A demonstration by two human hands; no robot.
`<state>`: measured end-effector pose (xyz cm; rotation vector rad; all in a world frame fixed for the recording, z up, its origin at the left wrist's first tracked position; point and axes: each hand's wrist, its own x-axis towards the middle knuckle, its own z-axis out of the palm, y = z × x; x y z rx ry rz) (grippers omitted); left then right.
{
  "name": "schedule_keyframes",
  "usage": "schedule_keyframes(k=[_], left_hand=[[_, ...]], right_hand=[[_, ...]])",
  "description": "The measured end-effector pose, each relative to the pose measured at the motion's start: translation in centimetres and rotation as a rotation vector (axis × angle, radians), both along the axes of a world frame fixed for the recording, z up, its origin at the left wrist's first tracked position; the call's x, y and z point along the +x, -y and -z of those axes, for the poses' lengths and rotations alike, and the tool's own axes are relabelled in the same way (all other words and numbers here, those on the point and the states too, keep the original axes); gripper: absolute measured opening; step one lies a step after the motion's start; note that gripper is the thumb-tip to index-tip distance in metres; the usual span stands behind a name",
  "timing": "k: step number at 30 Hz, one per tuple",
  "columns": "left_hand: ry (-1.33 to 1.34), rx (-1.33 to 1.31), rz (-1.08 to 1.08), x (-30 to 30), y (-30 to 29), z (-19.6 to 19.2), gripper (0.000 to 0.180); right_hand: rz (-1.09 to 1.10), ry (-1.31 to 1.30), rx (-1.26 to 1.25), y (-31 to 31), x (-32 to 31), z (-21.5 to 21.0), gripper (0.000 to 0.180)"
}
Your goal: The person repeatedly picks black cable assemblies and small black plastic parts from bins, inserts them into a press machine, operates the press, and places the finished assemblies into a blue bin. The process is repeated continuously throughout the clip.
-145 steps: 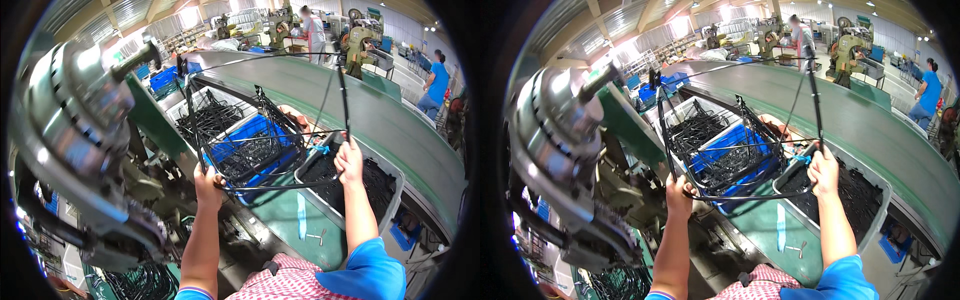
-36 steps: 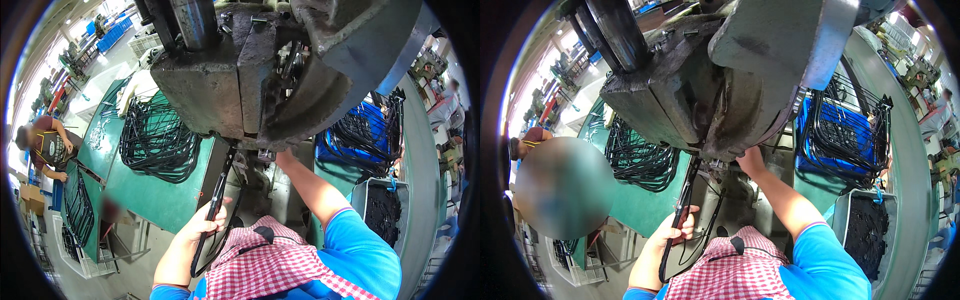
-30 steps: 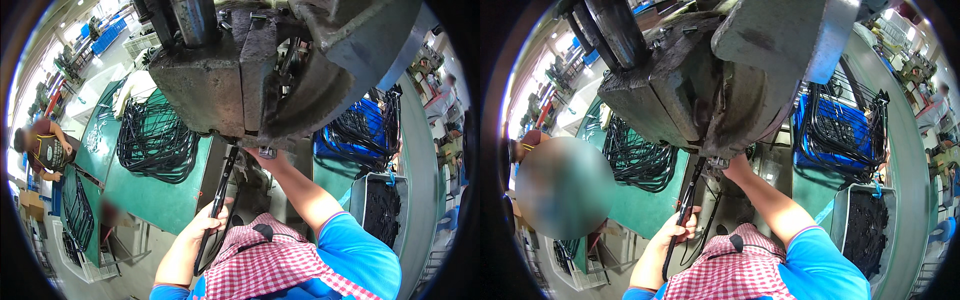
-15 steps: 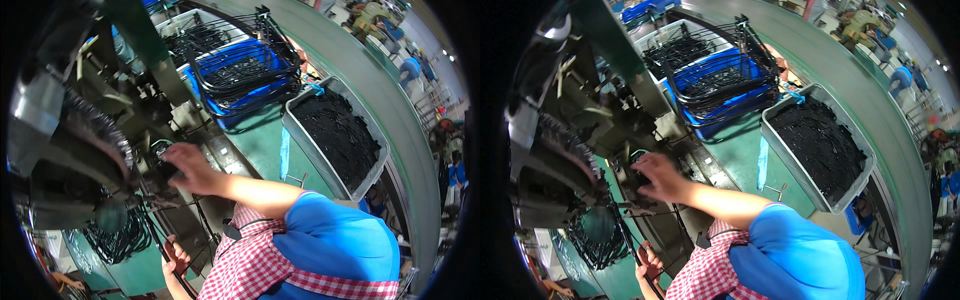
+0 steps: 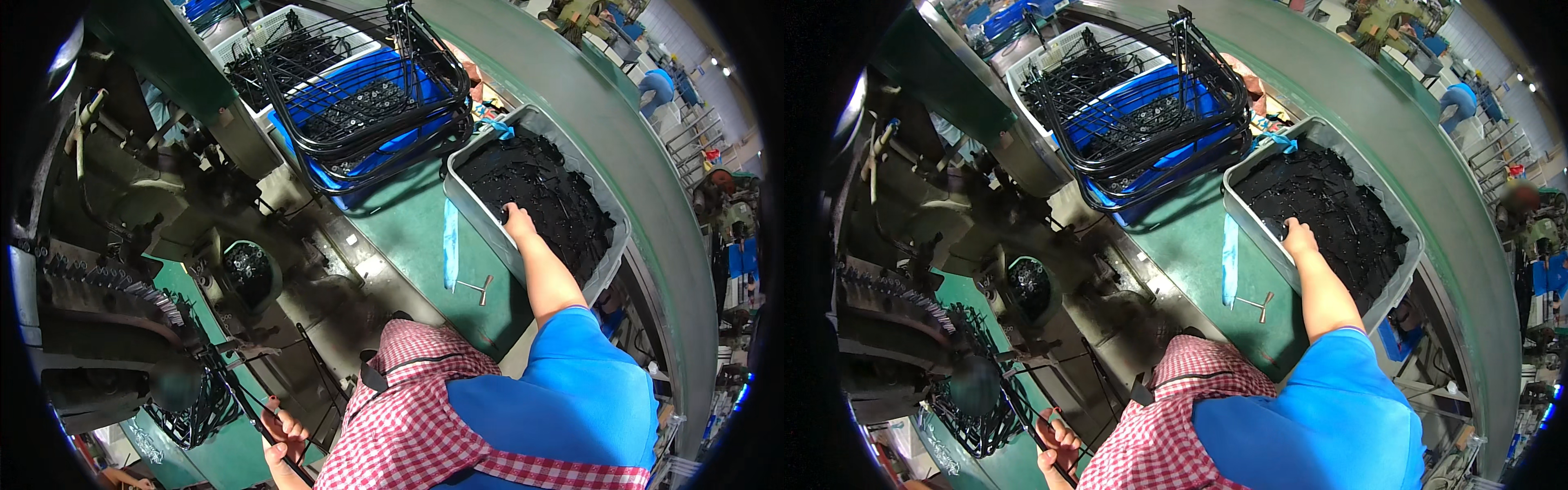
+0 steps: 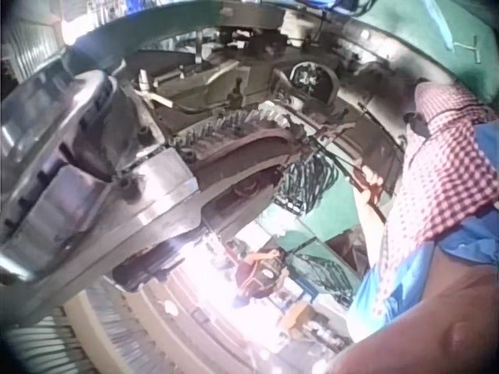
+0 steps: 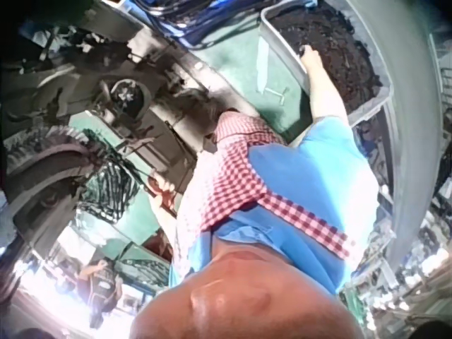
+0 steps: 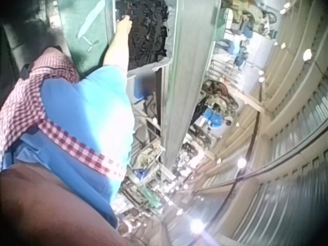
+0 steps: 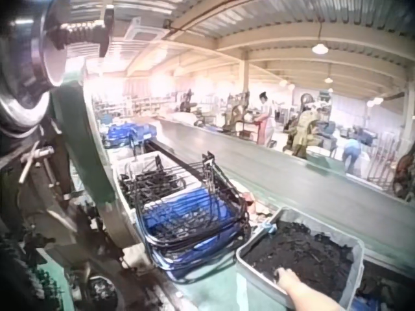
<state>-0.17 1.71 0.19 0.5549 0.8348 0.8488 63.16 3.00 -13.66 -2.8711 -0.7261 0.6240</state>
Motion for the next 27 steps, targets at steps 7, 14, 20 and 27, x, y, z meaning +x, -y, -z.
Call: schedule_keyframes(k=[7, 14, 20, 27], left_hand=[[-0.001, -0.021, 0.012, -0.5, 0.1, -1.0, 0.086], [0.016, -0.021, -0.003, -0.7, 0.0, -0.2, 0.086], [0.057, -0.05, 0.02, -0.7, -0.2, -0.8, 0.083], [0.124, -0.048, 0.022, -1.2, -0.4, -0.4, 0.082]], right_hand=[[0.144, 0.052, 0.194, 1.9, 1.9, -0.7, 0.027], [0.188, 0.318, 0.589, 3.7, 2.5, -2.7, 0.032], [0.095, -0.056, 1.154, -1.7, -2.4, -8.9, 0.026], [-0.219, -0.792, 0.917, -10.9, -23.5, -15.8, 0.016]])
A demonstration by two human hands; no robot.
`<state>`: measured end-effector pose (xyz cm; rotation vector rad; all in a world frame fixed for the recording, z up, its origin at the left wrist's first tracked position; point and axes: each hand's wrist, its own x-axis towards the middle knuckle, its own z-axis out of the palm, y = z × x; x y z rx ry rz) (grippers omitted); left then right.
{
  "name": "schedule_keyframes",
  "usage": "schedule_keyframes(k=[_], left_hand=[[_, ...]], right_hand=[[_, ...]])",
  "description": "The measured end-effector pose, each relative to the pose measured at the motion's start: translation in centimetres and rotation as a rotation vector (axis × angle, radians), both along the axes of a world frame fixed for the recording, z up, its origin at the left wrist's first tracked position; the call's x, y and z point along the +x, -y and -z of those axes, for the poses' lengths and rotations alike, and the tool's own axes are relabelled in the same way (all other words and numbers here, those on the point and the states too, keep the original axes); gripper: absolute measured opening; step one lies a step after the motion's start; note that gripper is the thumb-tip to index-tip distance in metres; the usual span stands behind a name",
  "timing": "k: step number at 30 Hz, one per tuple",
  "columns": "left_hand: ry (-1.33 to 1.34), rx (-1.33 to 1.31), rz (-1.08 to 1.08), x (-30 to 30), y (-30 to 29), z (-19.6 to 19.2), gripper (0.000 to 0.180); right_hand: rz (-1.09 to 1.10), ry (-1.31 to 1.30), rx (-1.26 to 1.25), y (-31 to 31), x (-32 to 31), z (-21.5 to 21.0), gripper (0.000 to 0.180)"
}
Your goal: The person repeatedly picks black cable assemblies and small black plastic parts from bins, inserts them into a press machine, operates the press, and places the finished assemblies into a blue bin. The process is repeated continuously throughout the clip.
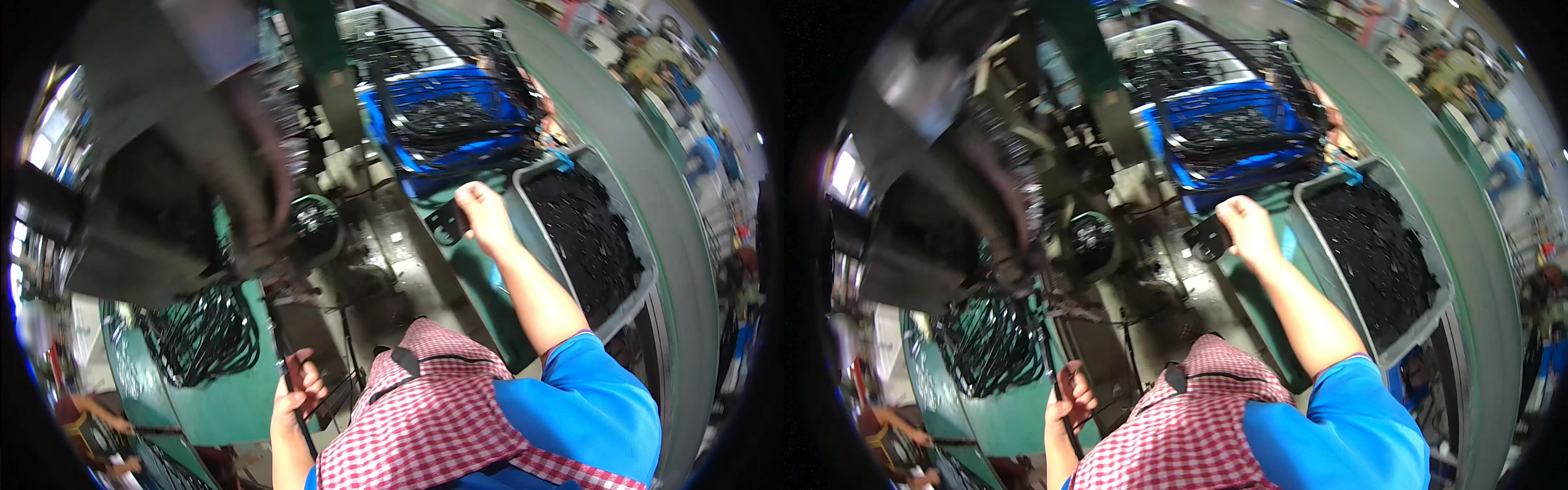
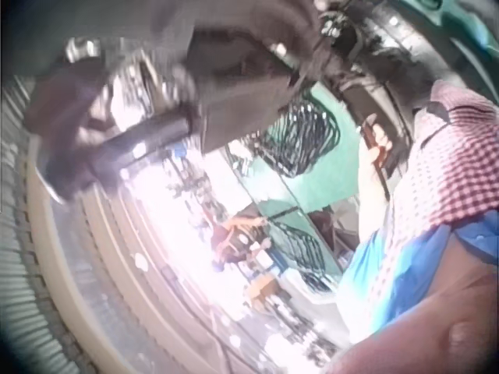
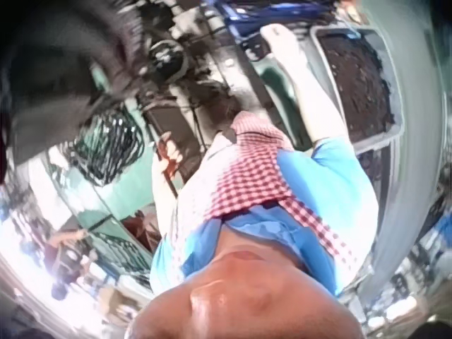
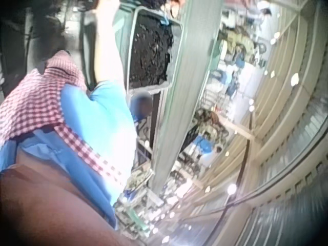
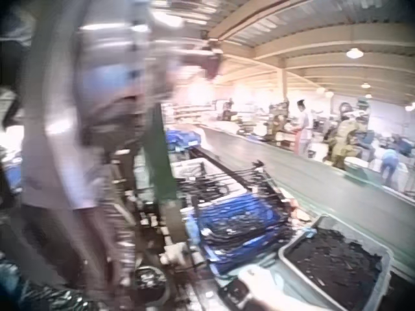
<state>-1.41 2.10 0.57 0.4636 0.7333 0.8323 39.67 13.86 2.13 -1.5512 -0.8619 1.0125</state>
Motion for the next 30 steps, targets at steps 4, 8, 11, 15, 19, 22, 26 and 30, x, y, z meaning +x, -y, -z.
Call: schedule_keyframes(k=[4, 8, 11, 15, 19, 22, 26, 30], left_hand=[[0.041, 0.021, 0.016, -0.2, -0.3, 0.1, 0.083], [0.075, 0.075, 0.07, -1.0, -0.2, 1.1, 0.083], [0.107, 0.113, 0.081, -1.4, -0.1, 1.4, 0.082], [0.112, 0.116, 0.092, -2.2, -0.2, 1.4, 0.082], [0.134, 0.112, 0.136, -2.9, -1.2, 1.5, 0.082], [0.092, 0.121, 0.178, -3.6, -1.5, 1.6, 0.083], [0.061, 0.134, 0.22, -4.2, -2.1, 1.8, 0.081], [0.04, 0.121, 0.227, -4.5, -2.4, 1.4, 0.081]], right_hand=[[-0.525, -0.028, 0.003, -3.1, -10.7, -1.4, 0.014], [-0.826, -0.051, 0.002, -3.9, -16.4, -3.3, 0.014], [-1.016, -0.046, -0.039, -2.4, -17.2, -5.5, 0.013], [-1.512, 0.053, -0.089, 1.0, -16.1, -6.4, 0.024], [-1.68, -0.597, -0.315, 6.4, -15.3, -1.6, 0.051], [-1.585, -0.513, -0.301, 8.7, -15.0, -1.5, 0.05], [-1.168, -0.493, -0.312, 9.9, -14.4, 0.6, 0.018], [-0.873, -0.126, -0.092, 6.3, -15.8, 0.0, 0.014]])
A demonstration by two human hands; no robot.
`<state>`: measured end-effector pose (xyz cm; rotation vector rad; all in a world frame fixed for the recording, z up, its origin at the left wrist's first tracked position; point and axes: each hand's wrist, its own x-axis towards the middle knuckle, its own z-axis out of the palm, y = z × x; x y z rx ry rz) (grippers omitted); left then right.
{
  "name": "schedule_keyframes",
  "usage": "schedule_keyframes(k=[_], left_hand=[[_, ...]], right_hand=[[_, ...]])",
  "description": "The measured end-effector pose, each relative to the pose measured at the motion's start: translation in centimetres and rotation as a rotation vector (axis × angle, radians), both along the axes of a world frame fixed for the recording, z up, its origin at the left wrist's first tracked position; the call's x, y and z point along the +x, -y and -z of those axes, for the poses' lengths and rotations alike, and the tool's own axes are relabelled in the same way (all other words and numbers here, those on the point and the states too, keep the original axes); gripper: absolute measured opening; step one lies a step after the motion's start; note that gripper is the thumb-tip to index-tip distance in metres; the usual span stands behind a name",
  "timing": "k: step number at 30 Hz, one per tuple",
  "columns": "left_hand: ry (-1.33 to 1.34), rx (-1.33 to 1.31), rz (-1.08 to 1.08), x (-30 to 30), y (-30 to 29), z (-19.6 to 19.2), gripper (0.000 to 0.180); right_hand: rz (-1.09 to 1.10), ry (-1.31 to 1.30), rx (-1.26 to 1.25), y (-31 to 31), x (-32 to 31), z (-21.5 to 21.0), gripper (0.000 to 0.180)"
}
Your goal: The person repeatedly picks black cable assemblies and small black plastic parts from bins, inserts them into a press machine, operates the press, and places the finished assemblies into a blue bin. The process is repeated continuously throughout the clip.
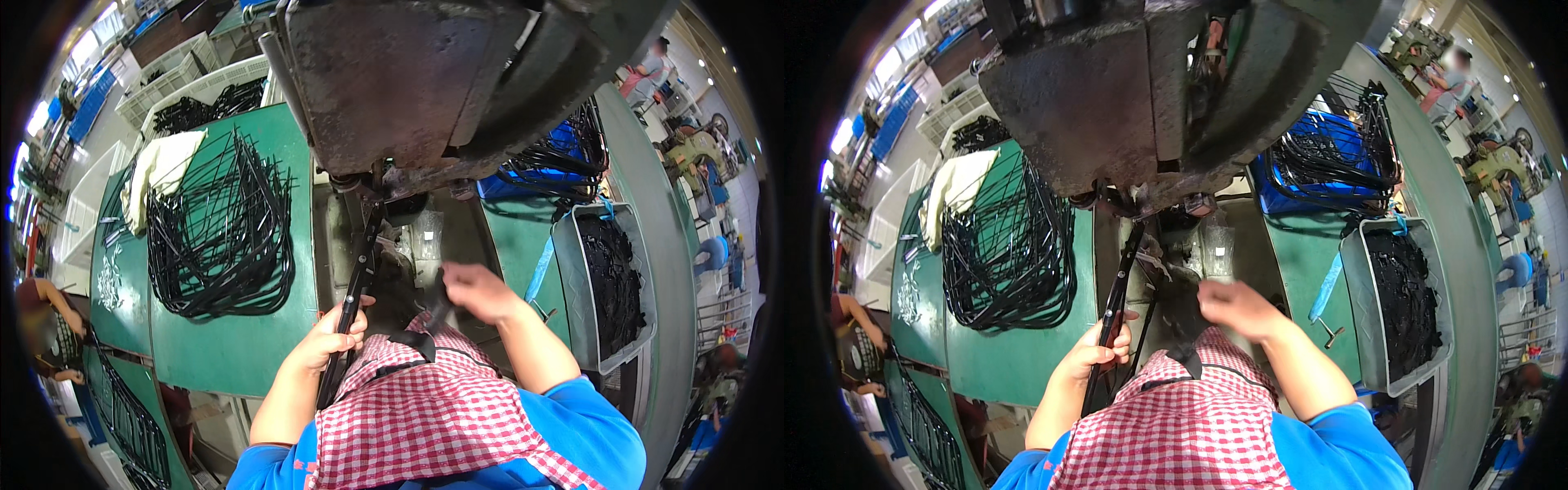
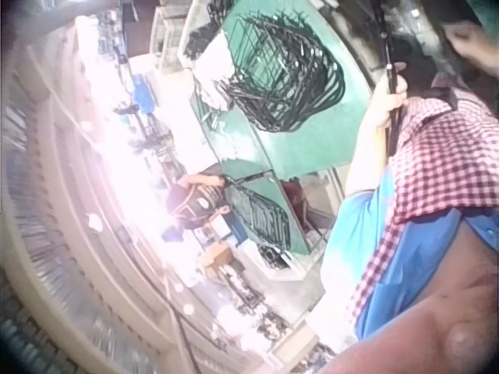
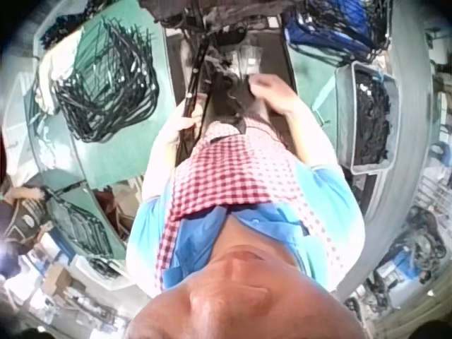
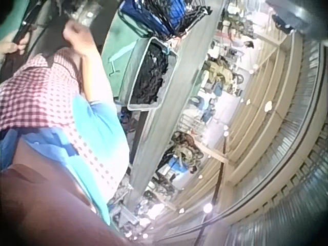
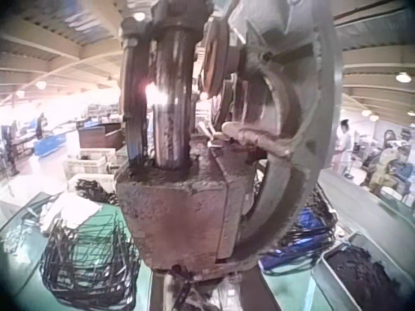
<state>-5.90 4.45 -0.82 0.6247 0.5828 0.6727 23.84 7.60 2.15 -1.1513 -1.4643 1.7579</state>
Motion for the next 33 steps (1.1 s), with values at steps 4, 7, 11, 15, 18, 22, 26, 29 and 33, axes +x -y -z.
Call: schedule_keyframes(k=[4, 7, 11, 15, 18, 22, 26, 29, 33], left_hand=[[-0.07, 0.009, 0.035, -0.5, 0.0, -0.5, 0.086], [-0.133, 0.034, 0.017, -0.1, 0.3, -1.2, 0.087], [-0.108, 0.054, 0.001, 0.0, 0.5, -0.9, 0.084], [-0.114, 0.062, -0.011, -0.2, 0.4, -1.1, 0.084], [-0.102, 0.065, 0.01, 0.2, 0.4, -1.3, 0.085], [-0.088, 0.073, -0.018, 0.5, 0.6, -1.0, 0.085], [-0.11, 0.047, -0.032, 0.7, 1.0, -1.1, 0.085], [-0.102, 0.043, -0.042, 0.5, 1.3, -1.3, 0.084], [-0.102, 0.041, -0.055, 0.6, 1.3, -2.0, 0.079]], right_hand=[[0.184, 0.001, 0.1, -5.5, -3.3, -1.4, 0.013], [0.253, -0.133, -0.025, -8.5, -5.4, -0.8, 0.015], [0.347, -0.146, 0.049, -10.5, -7.6, -0.8, 0.015], [0.232, 0.156, 0.323, -12.3, -8.0, -2.4, 0.011], [0.216, 0.368, 0.838, -13.7, -6.7, 1.9, 0.035], [0.114, 0.265, 0.416, -13.4, -7.0, 0.7, 0.037], [0.086, 0.427, 0.564, -13.3, -6.8, 1.8, 0.04], [0.122, 0.474, 0.489, -13.5, -7.2, 2.2, 0.034], [0.102, 0.485, 0.536, -13.5, -7.0, 2.0, 0.031]])
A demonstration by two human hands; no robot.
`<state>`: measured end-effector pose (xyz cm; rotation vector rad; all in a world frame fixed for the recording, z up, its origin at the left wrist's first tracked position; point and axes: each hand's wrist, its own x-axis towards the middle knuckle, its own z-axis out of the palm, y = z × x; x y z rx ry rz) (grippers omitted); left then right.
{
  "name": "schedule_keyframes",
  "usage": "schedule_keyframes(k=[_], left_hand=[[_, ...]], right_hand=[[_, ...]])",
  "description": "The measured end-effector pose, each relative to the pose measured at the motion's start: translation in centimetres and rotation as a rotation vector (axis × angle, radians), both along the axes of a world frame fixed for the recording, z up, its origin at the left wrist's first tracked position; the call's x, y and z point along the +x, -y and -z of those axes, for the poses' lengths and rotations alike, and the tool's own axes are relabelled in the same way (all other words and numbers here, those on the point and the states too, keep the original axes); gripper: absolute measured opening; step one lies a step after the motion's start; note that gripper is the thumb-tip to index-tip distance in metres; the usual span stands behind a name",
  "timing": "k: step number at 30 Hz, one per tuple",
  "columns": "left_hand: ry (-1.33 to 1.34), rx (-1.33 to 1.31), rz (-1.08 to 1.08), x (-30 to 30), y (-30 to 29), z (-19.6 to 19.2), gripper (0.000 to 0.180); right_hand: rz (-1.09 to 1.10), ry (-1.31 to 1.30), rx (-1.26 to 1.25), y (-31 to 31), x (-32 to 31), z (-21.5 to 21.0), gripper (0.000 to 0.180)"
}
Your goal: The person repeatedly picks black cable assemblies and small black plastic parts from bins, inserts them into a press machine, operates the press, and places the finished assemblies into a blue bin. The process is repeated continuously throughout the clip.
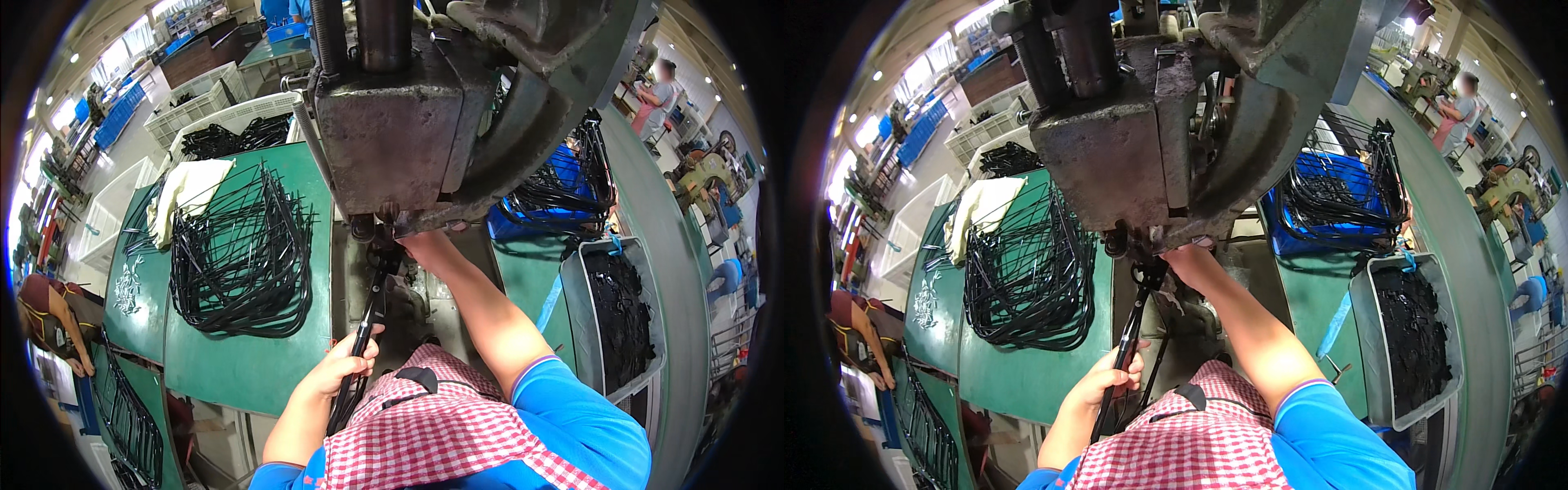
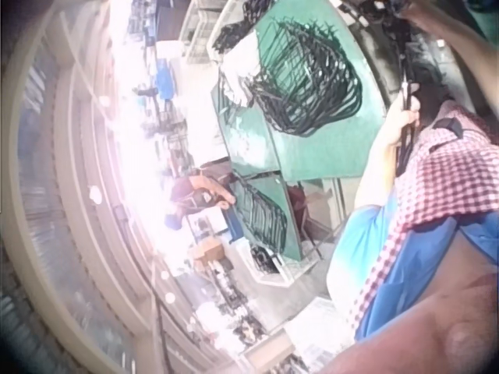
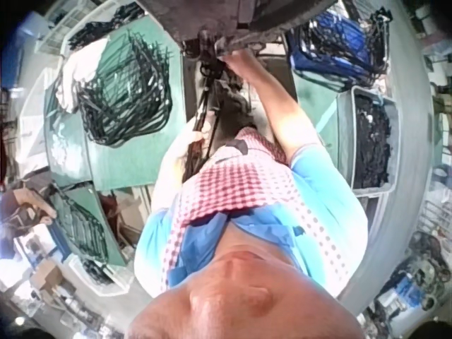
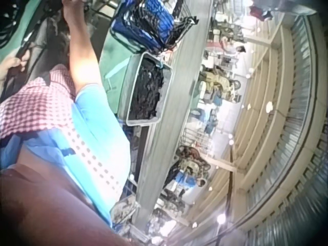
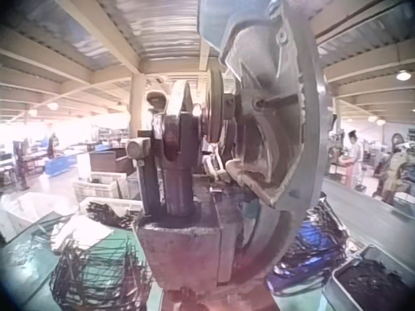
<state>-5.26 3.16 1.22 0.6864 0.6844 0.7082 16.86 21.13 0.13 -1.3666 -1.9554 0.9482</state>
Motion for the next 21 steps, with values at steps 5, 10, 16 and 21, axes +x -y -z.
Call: schedule_keyframes(k=[5, 10, 16, 21], left_hand=[[-0.107, 0.061, 0.034, 0.3, 0.0, -1.3, 0.084], [-0.346, 0.329, 0.232, -1.6, 1.7, -1.6, 0.081], [-0.184, 0.408, 0.438, -4.7, 7.8, -7.2, 0.066], [-0.038, 0.732, 0.411, -2.5, 7.6, -11.3, 0.043]], right_hand=[[0.046, -0.481, -0.255, -0.1, 0.8, 2.0, 0.035], [0.295, -1.029, -0.467, 7.7, 3.4, 3.9, 0.037], [0.503, -0.572, -0.909, 16.2, 13.3, 14.4, 0.061], [0.019, -1.094, -0.919, 14.5, 16.4, 9.2, 0.094]])
